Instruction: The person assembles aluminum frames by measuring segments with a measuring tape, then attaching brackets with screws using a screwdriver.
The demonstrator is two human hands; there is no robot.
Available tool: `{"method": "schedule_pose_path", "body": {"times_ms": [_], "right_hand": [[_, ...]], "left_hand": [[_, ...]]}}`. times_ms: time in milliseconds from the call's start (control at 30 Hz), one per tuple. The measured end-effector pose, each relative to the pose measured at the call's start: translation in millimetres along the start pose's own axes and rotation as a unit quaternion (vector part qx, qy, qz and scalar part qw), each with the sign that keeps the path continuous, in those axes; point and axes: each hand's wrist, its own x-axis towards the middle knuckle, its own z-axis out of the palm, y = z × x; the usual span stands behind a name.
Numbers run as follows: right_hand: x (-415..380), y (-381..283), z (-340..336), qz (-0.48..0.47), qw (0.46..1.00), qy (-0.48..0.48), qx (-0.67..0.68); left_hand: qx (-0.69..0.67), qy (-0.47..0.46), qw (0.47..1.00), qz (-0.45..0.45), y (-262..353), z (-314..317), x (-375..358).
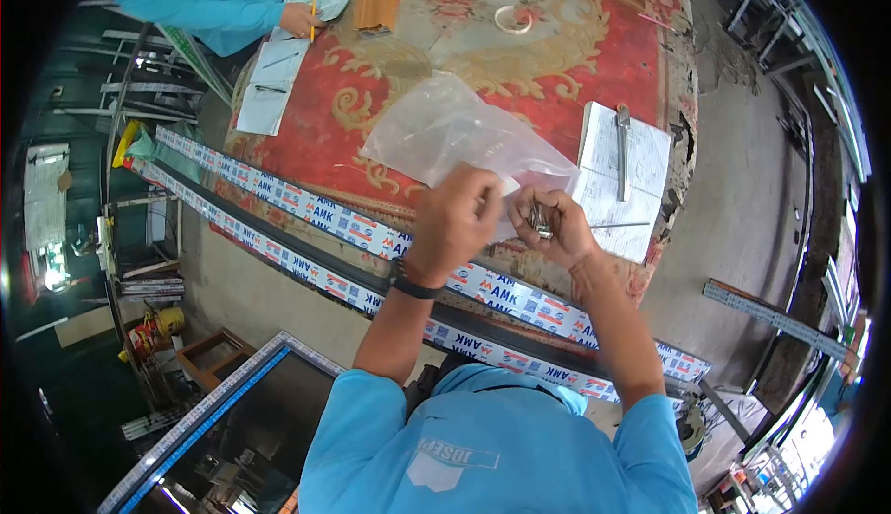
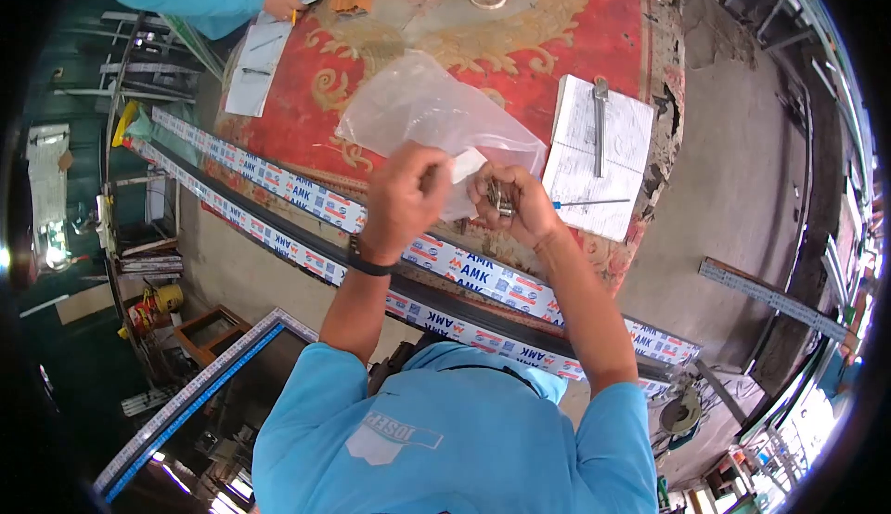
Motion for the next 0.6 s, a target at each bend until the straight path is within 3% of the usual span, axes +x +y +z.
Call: {"method": "schedule_pose_path", "body": {"times_ms": [33, 133, 167, 200, 267, 300, 400, 433, 500, 600], "right_hand": [[5, 9, -22, 0.017, 0.999, -0.042, 0.030], [20, 21, -7, 0.038, 0.976, 0.213, -0.033], [29, 28, -16, -0.013, 0.986, 0.165, -0.017], [50, 36, -37, -0.083, 0.973, 0.129, -0.173], [91, 47, -77, -0.216, 0.860, 0.044, -0.461], [87, 40, -58, -0.173, 0.894, 0.043, -0.411], [146, 58, -83, -0.169, 0.643, 0.109, -0.739], [146, 55, -79, -0.181, 0.623, 0.097, -0.755], [124, 18, 5, -0.203, 0.584, 0.075, -0.782], [134, 27, 12, -0.200, 0.528, 0.064, -0.823]], "left_hand": [[-0.005, -0.015, 1.000, 0.012, 6, 7, -5], [0.025, -0.054, 0.998, 0.038, 14, 24, -19], [0.040, -0.066, 0.996, 0.043, 15, 29, -25], [0.026, -0.069, 0.997, 0.038, 16, 35, -31], [-0.005, -0.076, 0.997, 0.025, 19, 44, -44], [-0.016, -0.083, 0.996, 0.024, 22, 46, -49], [-0.050, -0.099, 0.994, 0.010, 26, 50, -67], [-0.061, -0.101, 0.993, 0.001, 24, 52, -74], [-0.088, -0.110, 0.990, -0.021, 23, 51, -85], [-0.102, -0.101, 0.989, -0.043, 18, 49, -97]]}}
